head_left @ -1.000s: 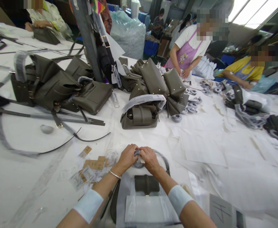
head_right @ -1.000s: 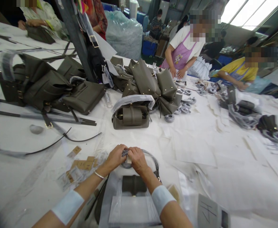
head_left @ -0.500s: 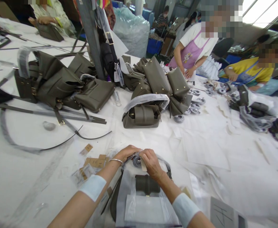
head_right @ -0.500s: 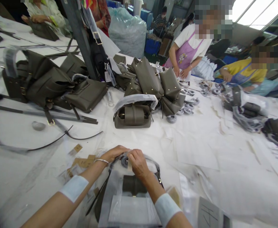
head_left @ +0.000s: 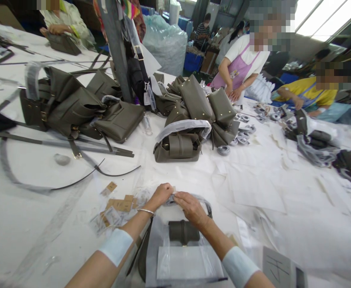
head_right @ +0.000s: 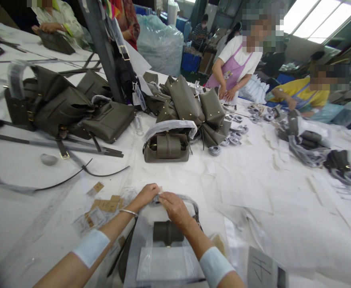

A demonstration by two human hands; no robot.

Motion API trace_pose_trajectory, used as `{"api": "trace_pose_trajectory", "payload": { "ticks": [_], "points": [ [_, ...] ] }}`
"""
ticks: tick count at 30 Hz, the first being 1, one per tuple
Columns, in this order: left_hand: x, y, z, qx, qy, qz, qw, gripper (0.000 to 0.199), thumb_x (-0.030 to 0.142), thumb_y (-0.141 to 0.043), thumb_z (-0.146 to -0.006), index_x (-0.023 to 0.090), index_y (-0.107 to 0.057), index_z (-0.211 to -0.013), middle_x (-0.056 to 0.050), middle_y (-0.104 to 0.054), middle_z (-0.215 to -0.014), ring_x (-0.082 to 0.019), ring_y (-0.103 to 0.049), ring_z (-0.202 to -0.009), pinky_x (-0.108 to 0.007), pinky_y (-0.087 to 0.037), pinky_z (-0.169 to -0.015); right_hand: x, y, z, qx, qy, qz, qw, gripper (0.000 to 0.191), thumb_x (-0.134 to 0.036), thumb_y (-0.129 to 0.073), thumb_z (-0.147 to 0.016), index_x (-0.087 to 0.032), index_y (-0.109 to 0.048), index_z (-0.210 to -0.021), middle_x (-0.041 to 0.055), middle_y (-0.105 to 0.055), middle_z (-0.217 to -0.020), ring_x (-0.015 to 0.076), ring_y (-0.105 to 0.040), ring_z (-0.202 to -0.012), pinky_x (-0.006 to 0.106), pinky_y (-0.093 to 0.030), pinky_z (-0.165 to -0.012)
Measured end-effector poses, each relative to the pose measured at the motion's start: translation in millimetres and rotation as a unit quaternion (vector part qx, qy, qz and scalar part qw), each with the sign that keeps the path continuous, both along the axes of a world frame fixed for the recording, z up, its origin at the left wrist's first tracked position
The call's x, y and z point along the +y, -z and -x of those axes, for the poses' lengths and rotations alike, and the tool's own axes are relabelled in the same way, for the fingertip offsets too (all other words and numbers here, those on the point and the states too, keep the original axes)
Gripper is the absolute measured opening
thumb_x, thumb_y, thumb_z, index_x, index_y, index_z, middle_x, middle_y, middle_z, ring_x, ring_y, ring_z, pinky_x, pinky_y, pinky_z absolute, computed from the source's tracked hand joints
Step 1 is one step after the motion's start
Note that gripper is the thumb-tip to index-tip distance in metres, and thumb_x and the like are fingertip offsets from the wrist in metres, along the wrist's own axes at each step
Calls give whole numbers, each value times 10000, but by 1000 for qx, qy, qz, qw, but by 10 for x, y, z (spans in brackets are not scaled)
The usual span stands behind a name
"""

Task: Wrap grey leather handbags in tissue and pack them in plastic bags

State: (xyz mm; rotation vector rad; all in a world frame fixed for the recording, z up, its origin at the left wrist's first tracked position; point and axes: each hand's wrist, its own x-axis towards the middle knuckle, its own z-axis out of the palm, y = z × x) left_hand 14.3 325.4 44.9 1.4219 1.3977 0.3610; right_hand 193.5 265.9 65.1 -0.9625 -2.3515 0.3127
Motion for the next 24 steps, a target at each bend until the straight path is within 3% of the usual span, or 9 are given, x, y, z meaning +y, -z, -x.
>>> {"api": "trace_pose_trajectory", "payload": {
  "ticks": [4, 9, 13, 16, 19, 22, 24],
  "points": [
    [-69, -101, -35, 91, 15, -43, 995, 194, 251, -407, -880, 210, -516, -725, 8, -563, -671, -163, -551, -708, -252, -344, -640, 31, -36, -64, -31, -14, 25, 999, 301, -82, -457, -939, -151, -644, -1165, 117, -687, -1143, 191, -628, -1074, 335, -543, -922],
    [-211, -232, -95, 157, 44, -85, 983, 209, 302, -363, -964, 218, -549, -923, -32, -638, -751, -214, -631, -797, -280, -360, -678, 161, -196, -22, -74, -22, 95, 992, 198, -101, -540, -907, -197, -701, -968, 50, -713, -885, 169, -648, -857, 280, -538, -790],
    [-279, -245, -89, 160, 69, -121, 977, 204, 317, -362, -983, 226, -536, -930, -24, -659, -810, -201, -633, -818, -274, -366, -692, 249, -302, 111, -12, 70, 191, 979, 136, -123, -634, -837, -208, -686, -744, 4, -655, -726, 142, -609, -728, 253, -492, -720],
    [-314, -206, -70, 156, 72, -144, 975, 212, 278, -333, -991, 224, -526, -923, -19, -655, -829, -183, -622, -799, -269, -371, -690, 239, -286, 192, 72, 186, 300, 933, 144, -152, -683, -750, -199, -619, -630, -22, -589, -680, 116, -558, -621, 231, -455, -610],
    [-365, -151, -52, 151, 75, -163, 972, 198, 226, -336, -975, 222, -526, -918, -26, -641, -843, -183, -607, -801, -275, -383, -709, 185, -164, 210, 146, 262, 387, 872, 137, -205, -736, -638, -202, -605, -679, -30, -588, -718, 123, -561, -629, 235, -460, -583],
    [-435, -104, -38, 137, 88, -182, 970, 192, 180, -347, -949, 215, -532, -912, -46, -630, -866, -201, -593, -827, -299, -397, -749, 141, -7, 183, 189, 290, 464, 815, 317, -232, -787, -527, -194, -647, -809, -9, -647, -788, 161, -608, -735, 257, -490, -627],
    [-480, -88, -31, 123, 96, -192, 969, 202, 169, -339, -943, 208, -533, -901, -56, -620, -866, -210, -582, -834, -317, -403, -773, 128, 72, 159, 186, 285, 510, 790, 328, -277, -799, -512, -177, -676, -799, -1, -666, -757, 165, -611, -708, 262, -485, -612]
  ]
}}
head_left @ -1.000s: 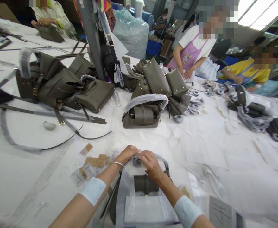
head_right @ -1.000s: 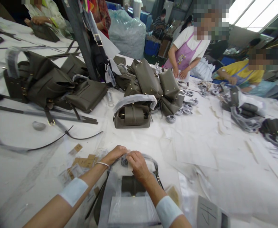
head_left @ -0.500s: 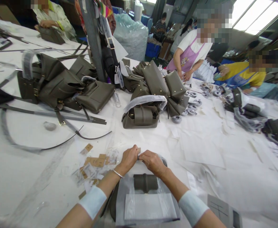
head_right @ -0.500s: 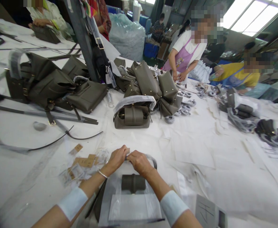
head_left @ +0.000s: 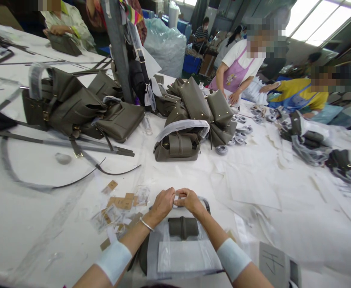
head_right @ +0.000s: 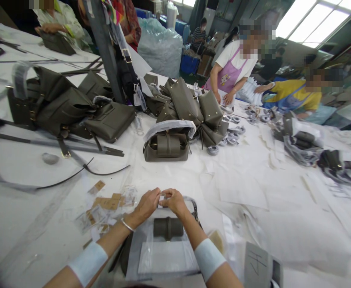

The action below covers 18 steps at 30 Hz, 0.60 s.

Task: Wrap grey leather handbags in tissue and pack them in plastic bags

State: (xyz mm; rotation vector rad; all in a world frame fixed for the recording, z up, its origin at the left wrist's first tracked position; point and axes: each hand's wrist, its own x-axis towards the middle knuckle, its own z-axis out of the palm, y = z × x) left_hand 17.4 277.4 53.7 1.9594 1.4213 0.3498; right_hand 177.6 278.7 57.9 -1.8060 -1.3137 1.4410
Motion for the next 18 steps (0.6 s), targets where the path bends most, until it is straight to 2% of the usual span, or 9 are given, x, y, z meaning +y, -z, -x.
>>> {"api": "trace_pose_trajectory", "payload": {
  "ticks": [3, 7, 9, 11, 13, 15, 16, 18],
  "points": [
    [-42, -7, 8, -27, 19, -5, 999, 199, 172, -338, -939, 208, -526, -885, -43, -602, -850, -199, -565, -824, -318, -412, -787, -16, 61, -26, -10, -17, 25, 999, 220, -343, -767, -570, -165, -683, -669, -10, -645, -619, 141, -573, -580, 259, -451, -557],
    [-67, -68, 38, -76, 41, 15, 996, 159, 194, -359, -932, 211, -515, -903, -8, -584, -854, -162, -552, -792, -287, -432, -767, -73, 72, -26, -42, -25, 5, 999, 112, -270, -705, -616, -176, -672, -565, -24, -624, -535, 130, -551, -541, 243, -422, -537],
    [-90, -108, 74, -113, 42, 44, 992, 101, 209, -414, -907, 211, -513, -930, -5, -590, -890, -157, -558, -815, -284, -444, -779, -114, 63, -18, -54, -34, -7, 998, 74, -231, -682, -623, -181, -685, -568, -28, -632, -537, 131, -558, -546, 241, -421, -545],
    [-125, -146, 112, -139, 50, 57, 987, 105, 219, -470, -879, 213, -519, -972, -12, -612, -944, -167, -575, -876, -315, -445, -863, -155, 48, -11, -59, -42, -17, 997, 67, -207, -657, -641, -187, -712, -609, -20, -662, -576, 140, -581, -569, 247, -436, -571],
    [-163, -174, 138, -135, 66, 39, 988, 159, 223, -495, -871, 221, -528, -1027, -15, -641, -1001, -177, -592, -948, -396, -361, -1037, -191, 29, -5, -59, -49, -28, 997, 99, -194, -635, -666, -198, -733, -651, -6, -699, -642, 156, -615, -622, 260, -461, -621],
    [-194, -189, 146, -109, 65, 23, 992, 219, 225, -515, -861, 230, -532, -1080, -18, -664, -1053, -192, -597, -1031, -483, -181, -1156, -224, 9, 2, -59, -51, -41, 996, 115, -194, -627, -689, -207, -741, -675, 6, -723, -707, 170, -640, -686, 274, -481, -679],
    [-206, -193, 146, -92, 58, 23, 994, 250, 233, -530, -851, 234, -535, -1101, -24, -669, -1084, -205, -589, -1078, -514, -107, -1173, -240, 1, 6, -61, -51, -50, 996, 116, -198, -628, -701, -210, -743, -687, 11, -730, -733, 175, -648, -713, 279, -486, -703],
    [-225, -193, 147, -63, 52, 34, 996, 334, 268, -584, -813, 238, -539, -1142, -49, -656, -1168, -241, -546, -1183, -552, -48, -1173, -276, -5, 19, -72, -49, -73, 993, 117, -211, -629, -732, -211, -745, -711, 20, -737, -768, 179, -654, -744, 285, -491, -734]
  ]
}}
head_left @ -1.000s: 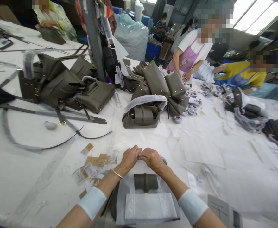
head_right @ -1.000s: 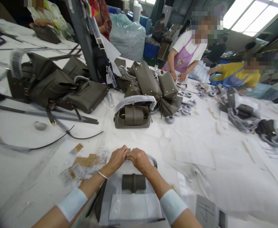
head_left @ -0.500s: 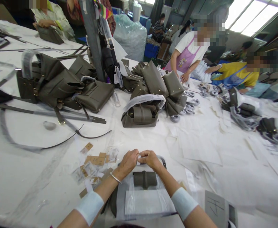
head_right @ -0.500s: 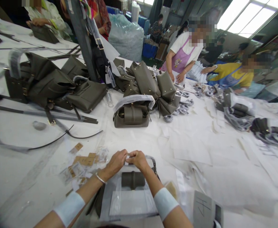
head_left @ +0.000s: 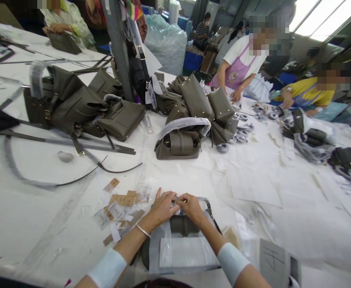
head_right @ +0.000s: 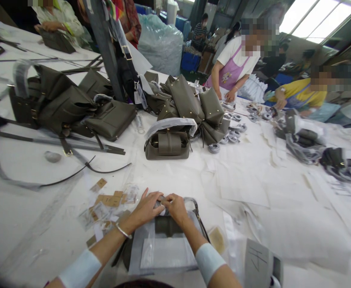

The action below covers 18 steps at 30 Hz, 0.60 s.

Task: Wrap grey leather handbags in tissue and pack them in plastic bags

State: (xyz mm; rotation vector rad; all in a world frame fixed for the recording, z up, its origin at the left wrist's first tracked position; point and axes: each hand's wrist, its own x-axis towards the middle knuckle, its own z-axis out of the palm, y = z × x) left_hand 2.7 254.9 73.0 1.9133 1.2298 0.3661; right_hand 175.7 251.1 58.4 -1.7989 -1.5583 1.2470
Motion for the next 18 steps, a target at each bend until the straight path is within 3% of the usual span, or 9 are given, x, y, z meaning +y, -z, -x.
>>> {"api": "trace_pose_trajectory", "payload": {
  "ticks": [3, 6, 13, 16, 18],
  "points": [
    [-33, 10, 8, 10, 19, -3, 1000, 436, 270, -643, -747, 248, -546, -1172, -61, -634, -1226, -269, -487, -1264, -564, -25, -1169, -55, 29, 29, -22, -4, -34, 999, 130, -235, -624, -776, -212, -738, -718, 31, -731, -766, 175, -647, -741, 286, -492, -736],
    [-71, 30, 7, 3, 0, 3, 1000, 380, 208, -610, -739, 260, -561, -1112, -31, -664, -1152, -243, -529, -1212, -544, -29, -1172, -82, 95, 44, -18, -5, -46, 999, 127, -233, -622, -787, -212, -727, -719, 40, -723, -773, 179, -635, -743, 297, -492, -730],
    [-50, 129, -22, -20, -78, 69, 994, 413, 159, -608, -683, 257, -528, -1076, 44, -687, -900, -189, -641, -965, -490, -82, -1167, 5, 87, -136, 56, -34, 36, 997, 230, -334, -593, -816, -169, -753, -822, 31, -727, -749, 174, -652, -698, 284, -508, -666],
    [-31, 181, -21, -44, -80, 80, 993, 363, 184, -624, -696, 249, -519, -1038, 51, -687, -873, -182, -654, -921, -482, -85, -1164, 2, 39, -191, 84, -69, 46, 993, 290, -379, -708, -727, -192, -753, -944, 36, -739, -896, 194, -666, -812, 297, -520, -725],
    [-39, 212, -18, -55, -83, 75, 992, 343, 223, -641, -711, 245, -514, -1029, 50, -683, -854, -186, -656, -917, -475, -99, -1163, -9, 41, -179, 65, -77, 29, 994, 316, -360, -787, -635, -198, -756, -905, 44, -729, -944, 205, -659, -847, 302, -519, -742]
  ]
}}
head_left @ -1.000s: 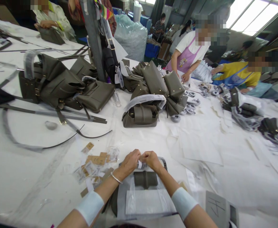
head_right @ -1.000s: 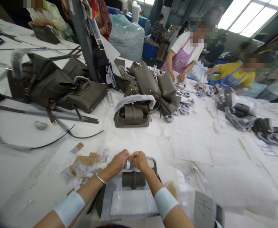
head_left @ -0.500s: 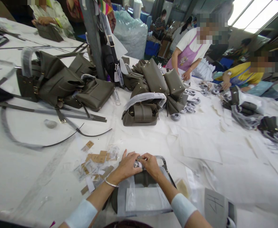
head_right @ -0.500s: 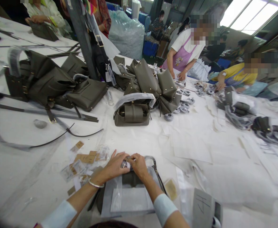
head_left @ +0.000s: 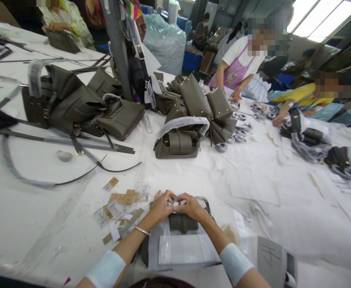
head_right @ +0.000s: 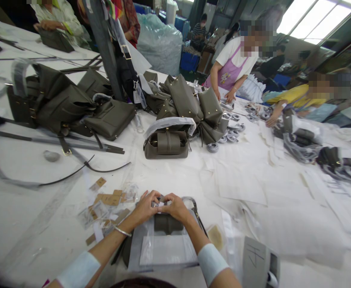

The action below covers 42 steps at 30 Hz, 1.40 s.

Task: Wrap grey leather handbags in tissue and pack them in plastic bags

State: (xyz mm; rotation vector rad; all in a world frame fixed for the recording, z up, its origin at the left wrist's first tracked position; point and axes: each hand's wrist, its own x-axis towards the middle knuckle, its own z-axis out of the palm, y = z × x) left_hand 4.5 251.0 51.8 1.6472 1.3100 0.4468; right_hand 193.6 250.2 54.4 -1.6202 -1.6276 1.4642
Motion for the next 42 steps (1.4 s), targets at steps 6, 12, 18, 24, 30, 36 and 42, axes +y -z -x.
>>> {"api": "trace_pose_trajectory", "payload": {
  "ticks": [6, 12, 18, 24, 30, 36, 42],
  "points": [
    [-98, 32, 18, 2, 19, -44, 999, 390, 162, -599, -693, 234, -505, -1064, 35, -674, -899, -176, -646, -908, -488, -83, -1168, 53, 29, 114, -64, -15, -1, 998, 48, -205, -698, -692, -201, -744, -675, 7, -702, -720, 153, -629, -686, 251, -487, -660],
    [-124, 90, 11, 10, 14, -62, 998, 399, 147, -581, -680, 228, -510, -1064, 20, -668, -916, -183, -644, -906, -521, -113, -1163, 71, -66, 103, -98, -77, -26, 992, 99, -165, -698, -701, -218, -767, -746, 1, -718, -799, 141, -636, -735, 228, -475, -699],
    [-149, 81, 11, 28, 24, -86, 996, 355, 149, -601, -698, 225, -528, -1037, 9, -664, -902, -204, -638, -945, -543, -112, -1162, 78, -103, 159, -185, -133, -73, 971, 132, -126, -666, -734, -218, -756, -764, 8, -726, -827, 145, -641, -775, 228, -467, -725],
    [-246, 62, 61, 87, 84, -205, 971, 269, 137, -583, -741, 224, -542, -992, -13, -646, -941, -219, -612, -999, -531, -65, -1188, 16, -44, 343, -275, -196, -148, 930, 191, -68, -562, -780, -161, -724, -739, 78, -712, -810, 207, -612, -837, 313, -441, -808],
    [-237, 105, 59, 79, 77, -180, 978, 230, 145, -572, -760, 213, -545, -978, -20, -647, -938, -212, -610, -984, -501, -122, -1185, -142, 40, 367, -324, -228, -210, 894, 140, -108, -566, -850, -140, -698, -883, 105, -694, -890, 233, -585, -891, 351, -425, -830],
    [-120, 5, 53, 50, 46, -120, 990, 190, 192, -566, -771, 228, -572, -958, -6, -672, -933, -206, -617, -969, -492, -167, -1155, -123, -25, 283, -332, -217, -322, 860, 98, -135, -594, -874, -174, -673, -832, 51, -667, -794, 212, -578, -828, 337, -413, -788],
    [-40, -88, 66, -28, -3, -32, 999, 173, 217, -626, -714, 228, -619, -886, -15, -696, -909, -224, -615, -950, -471, -227, -1112, -97, -153, 283, -322, -184, -349, 861, 135, -147, -563, -902, -180, -662, -817, 51, -657, -795, 206, -567, -821, 338, -410, -776]
  ]
}}
